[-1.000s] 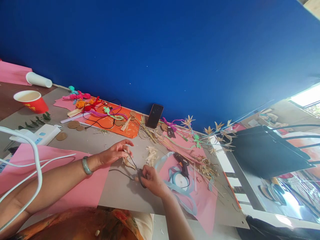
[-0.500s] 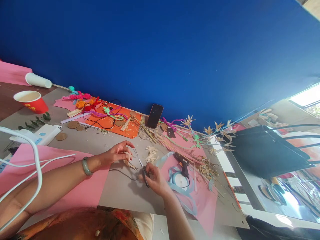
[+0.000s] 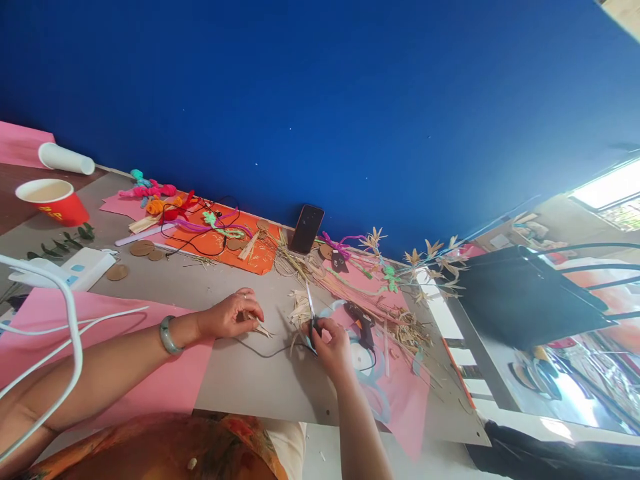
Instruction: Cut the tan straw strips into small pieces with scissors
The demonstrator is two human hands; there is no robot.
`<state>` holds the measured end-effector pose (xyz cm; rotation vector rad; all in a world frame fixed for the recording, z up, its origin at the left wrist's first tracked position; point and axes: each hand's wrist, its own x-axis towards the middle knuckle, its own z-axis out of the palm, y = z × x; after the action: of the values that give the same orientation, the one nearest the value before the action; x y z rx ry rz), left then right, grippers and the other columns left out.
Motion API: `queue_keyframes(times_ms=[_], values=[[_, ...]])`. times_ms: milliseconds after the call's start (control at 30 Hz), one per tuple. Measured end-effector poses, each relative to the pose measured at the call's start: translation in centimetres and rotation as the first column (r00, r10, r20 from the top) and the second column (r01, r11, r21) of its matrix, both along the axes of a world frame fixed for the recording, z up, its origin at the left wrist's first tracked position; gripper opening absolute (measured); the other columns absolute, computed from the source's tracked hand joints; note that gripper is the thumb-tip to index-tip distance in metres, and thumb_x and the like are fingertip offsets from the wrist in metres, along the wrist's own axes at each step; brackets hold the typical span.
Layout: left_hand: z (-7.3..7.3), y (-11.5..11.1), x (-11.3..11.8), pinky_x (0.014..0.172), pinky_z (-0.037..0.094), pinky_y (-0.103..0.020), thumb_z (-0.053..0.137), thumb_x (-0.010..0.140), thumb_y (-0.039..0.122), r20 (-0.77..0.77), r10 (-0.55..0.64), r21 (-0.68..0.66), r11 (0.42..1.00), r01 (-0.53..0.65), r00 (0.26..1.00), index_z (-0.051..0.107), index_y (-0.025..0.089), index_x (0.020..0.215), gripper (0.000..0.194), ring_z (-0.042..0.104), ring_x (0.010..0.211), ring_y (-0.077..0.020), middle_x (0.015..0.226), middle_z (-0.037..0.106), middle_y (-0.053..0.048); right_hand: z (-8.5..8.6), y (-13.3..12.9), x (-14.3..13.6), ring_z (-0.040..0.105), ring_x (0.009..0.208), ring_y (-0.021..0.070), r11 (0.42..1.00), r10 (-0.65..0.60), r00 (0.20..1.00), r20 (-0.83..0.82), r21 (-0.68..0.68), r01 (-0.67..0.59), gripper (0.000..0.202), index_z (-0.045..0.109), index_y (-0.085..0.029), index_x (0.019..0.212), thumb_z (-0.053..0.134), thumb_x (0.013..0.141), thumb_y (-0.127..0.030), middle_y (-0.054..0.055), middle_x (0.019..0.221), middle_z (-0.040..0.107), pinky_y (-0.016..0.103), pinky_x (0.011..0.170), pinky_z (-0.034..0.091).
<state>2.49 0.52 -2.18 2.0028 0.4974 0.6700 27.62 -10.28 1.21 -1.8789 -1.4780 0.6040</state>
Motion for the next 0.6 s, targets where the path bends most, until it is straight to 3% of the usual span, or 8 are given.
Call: queue_keyframes(times_ms=[67, 133, 267, 367, 467, 600], values=[[0.0, 0.1, 0.0, 0.105, 0.026, -0.043, 0.062, 0.076, 0.025, -0.034, -0.001, 0.146, 0.989, 0.006, 0.999, 0.069, 0.019, 0.08, 0.01, 0.058, 0.066, -0.0133, 0.064, 0.064, 0.0, -0.1, -0.3, 0.3, 0.051, 0.062, 0.017, 0.999, 0.027, 0.992, 0.123, 0.023, -0.03, 0.02, 0.054, -0.019, 0.061, 0.058, 0.074, -0.035, 0.002, 0.06, 0.056, 0.029, 0.061, 0.039], [-0.2, 0.2, 0.0, 0.109, 0.02, -0.044, 0.059, 0.08, 0.026, -0.047, 0.029, 0.201, 0.979, -0.019, 0.998, 0.069, 0.02, 0.086, 0.013, 0.059, 0.069, -0.0138, 0.065, 0.065, 0.001, -0.6, -0.8, 0.2, 0.051, 0.061, 0.0169, 0.999, 0.042, 0.979, 0.197, 0.017, -0.047, 0.018, 0.053, -0.02, 0.06, 0.058, 0.072, -0.032, 0.001, 0.059, 0.056, 0.029, 0.062, 0.038], [-0.7, 0.5, 0.0, 0.11, 0.019, -0.043, 0.041, 0.09, 0.019, -0.028, 0.122, 0.216, 0.97, -0.114, 0.992, 0.063, 0.019, 0.105, 0.027, 0.062, 0.075, -0.0145, 0.066, 0.066, 0.001, -1.9, -1.9, -1.1, 0.053, 0.063, 0.0176, 1.0, 0.014, 0.944, 0.328, 0.004, -0.017, 0.017, 0.05, -0.019, 0.06, 0.06, 0.069, -0.03, 0.001, 0.061, 0.058, 0.031, 0.068, 0.036], [-1.2, 0.8, 0.1, 0.109, 0.023, -0.043, 0.039, 0.09, 0.017, -0.028, 0.246, 0.22, 0.947, -0.234, 0.969, 0.062, 0.018, 0.106, 0.027, 0.062, 0.074, -0.0147, 0.065, 0.065, 0.002, -2.8, -2.4, -2.3, 0.054, 0.066, 0.0184, 1.0, -0.013, 0.904, 0.428, -0.013, 0.02, 0.015, 0.052, -0.019, 0.062, 0.061, 0.068, -0.029, 0.001, 0.063, 0.061, 0.032, 0.072, 0.033], [-1.5, 0.9, 0.2, 0.107, 0.025, -0.043, 0.041, 0.088, 0.017, -0.044, 0.322, 0.218, 0.927, -0.305, 0.946, 0.063, 0.019, 0.1, 0.024, 0.063, 0.081, -0.0156, 0.079, 0.069, -0.001, -3.5, -2.5, -3.0, 0.053, 0.062, 0.017, 0.998, -0.018, 0.896, 0.444, -0.04, 0.04, 0.013, 0.051, -0.019, 0.06, 0.059, 0.067, -0.027, 0.0, 0.061, 0.06, 0.031, 0.07, 0.032], [-1.6, 0.7, 0.3, 0.109, 0.022, -0.046, 0.039, 0.089, 0.016, -0.122, 0.263, 0.197, 0.952, -0.236, 0.957, 0.062, 0.02, 0.103, 0.027, 0.063, 0.092, -0.0174, 0.086, 0.071, -0.002, -3.9, -2.2, -3.1, 0.049, 0.055, 0.0147, 0.998, -0.048, 0.932, 0.358, -0.019, 0.059, 0.015, 0.05, -0.02, 0.056, 0.056, 0.067, -0.028, -0.001, 0.054, 0.057, 0.028, 0.065, 0.035]])
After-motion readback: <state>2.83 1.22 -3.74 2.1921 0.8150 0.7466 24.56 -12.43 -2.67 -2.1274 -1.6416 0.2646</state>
